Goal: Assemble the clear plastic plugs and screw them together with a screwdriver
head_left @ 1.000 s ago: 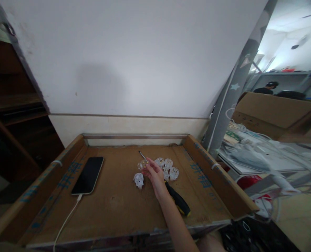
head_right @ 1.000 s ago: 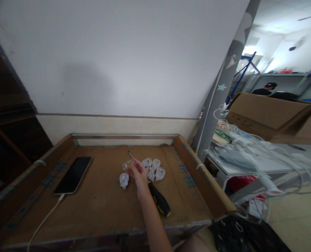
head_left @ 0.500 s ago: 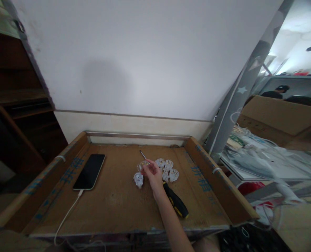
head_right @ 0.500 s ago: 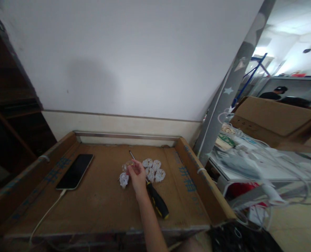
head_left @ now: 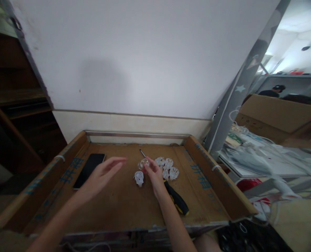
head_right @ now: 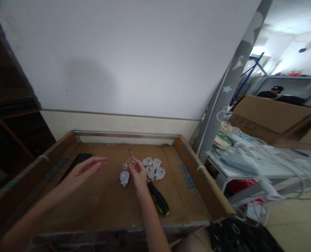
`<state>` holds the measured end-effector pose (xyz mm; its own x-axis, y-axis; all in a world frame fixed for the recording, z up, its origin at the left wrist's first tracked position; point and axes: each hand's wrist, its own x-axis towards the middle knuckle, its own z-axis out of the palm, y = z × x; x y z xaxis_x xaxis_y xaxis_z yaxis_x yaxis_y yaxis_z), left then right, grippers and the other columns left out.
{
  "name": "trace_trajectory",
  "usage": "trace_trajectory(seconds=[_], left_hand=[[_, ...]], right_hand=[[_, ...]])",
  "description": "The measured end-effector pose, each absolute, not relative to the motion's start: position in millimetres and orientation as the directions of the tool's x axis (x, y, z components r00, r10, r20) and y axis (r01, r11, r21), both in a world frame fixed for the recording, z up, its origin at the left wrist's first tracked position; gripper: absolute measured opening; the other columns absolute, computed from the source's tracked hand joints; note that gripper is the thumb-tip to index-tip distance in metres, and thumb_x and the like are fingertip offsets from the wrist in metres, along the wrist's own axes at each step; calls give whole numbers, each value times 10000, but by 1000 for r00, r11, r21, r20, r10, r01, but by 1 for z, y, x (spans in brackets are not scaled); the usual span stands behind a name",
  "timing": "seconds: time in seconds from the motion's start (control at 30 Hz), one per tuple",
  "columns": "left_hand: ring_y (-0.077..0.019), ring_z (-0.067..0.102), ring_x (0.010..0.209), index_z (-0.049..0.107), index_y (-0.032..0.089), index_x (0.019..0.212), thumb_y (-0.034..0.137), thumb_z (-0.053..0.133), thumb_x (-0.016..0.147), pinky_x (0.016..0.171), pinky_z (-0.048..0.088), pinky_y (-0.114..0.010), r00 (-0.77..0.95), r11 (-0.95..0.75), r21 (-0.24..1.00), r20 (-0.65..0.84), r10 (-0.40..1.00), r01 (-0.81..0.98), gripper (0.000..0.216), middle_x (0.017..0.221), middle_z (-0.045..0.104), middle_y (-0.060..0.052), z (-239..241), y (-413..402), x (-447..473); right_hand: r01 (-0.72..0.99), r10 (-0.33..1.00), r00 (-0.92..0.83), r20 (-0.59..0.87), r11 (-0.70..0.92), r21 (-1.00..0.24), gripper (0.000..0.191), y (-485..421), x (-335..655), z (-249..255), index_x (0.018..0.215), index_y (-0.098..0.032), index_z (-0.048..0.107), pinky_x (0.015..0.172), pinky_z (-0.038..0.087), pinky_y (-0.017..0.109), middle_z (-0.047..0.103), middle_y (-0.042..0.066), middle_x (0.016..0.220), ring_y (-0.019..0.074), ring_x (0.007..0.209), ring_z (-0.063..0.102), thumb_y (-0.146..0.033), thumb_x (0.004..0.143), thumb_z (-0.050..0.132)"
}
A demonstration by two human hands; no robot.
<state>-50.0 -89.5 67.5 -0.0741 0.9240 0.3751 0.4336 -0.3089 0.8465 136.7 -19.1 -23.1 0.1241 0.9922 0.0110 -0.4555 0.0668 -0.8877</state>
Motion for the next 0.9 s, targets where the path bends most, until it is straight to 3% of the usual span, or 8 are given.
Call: trace_trajectory(seconds=[0.1,0.17,0.37,0.63,0.8,0.9], left_hand=[[-199,632,797,657,208,1019,389,569,828,717,513,-311,103,-368,833,359,928,412,277,924,685,-59,46,-35,-12],[-183,624,778,674,200,943,346,552,838,709,497,-291,132,-411,800,395,909,438,217,888,675,-54,28,-18,7],[-179,622,798,663,181,897,319,541,833,698,488,-285,-13,-431,820,470,882,376,195,877,659,-57,-2,-19,14],[-171,629,739,664,175,848,349,571,803,645,490,-267,-64,-416,868,447,892,271,202,817,673,-45,0,-19,17],[-178,627,773,641,168,902,370,522,840,688,491,-284,-12,-402,871,422,907,281,243,868,675,-55,3,-22,13],[-201,603,896,621,183,1028,400,504,860,786,471,-325,95,-433,793,437,894,430,298,995,662,-70,5,-28,-2]], right_hand=[[-464,995,98,16,59,-884,469,-21,137,-20,969,-202,691,642,515,251,695,28,899,145,744,623,-351,539,804],[-481,996,83,13,52,-875,435,-23,137,-19,959,-211,696,673,515,253,696,26,936,149,783,627,-333,554,799],[-580,999,-15,-34,-36,-814,354,-23,137,-16,939,-195,708,665,520,267,704,52,944,139,716,630,-386,642,733],[-650,990,-93,-104,-139,-747,396,-20,136,-16,884,-208,692,633,522,240,702,18,807,123,671,629,-284,515,816],[-615,992,-90,-89,-126,-779,380,-23,137,-12,805,-178,690,620,516,238,694,36,798,122,663,618,-369,503,821],[-574,998,-10,-56,-52,-817,383,-21,140,-13,778,-194,659,598,506,242,678,13,763,116,634,603,-430,514,805]])
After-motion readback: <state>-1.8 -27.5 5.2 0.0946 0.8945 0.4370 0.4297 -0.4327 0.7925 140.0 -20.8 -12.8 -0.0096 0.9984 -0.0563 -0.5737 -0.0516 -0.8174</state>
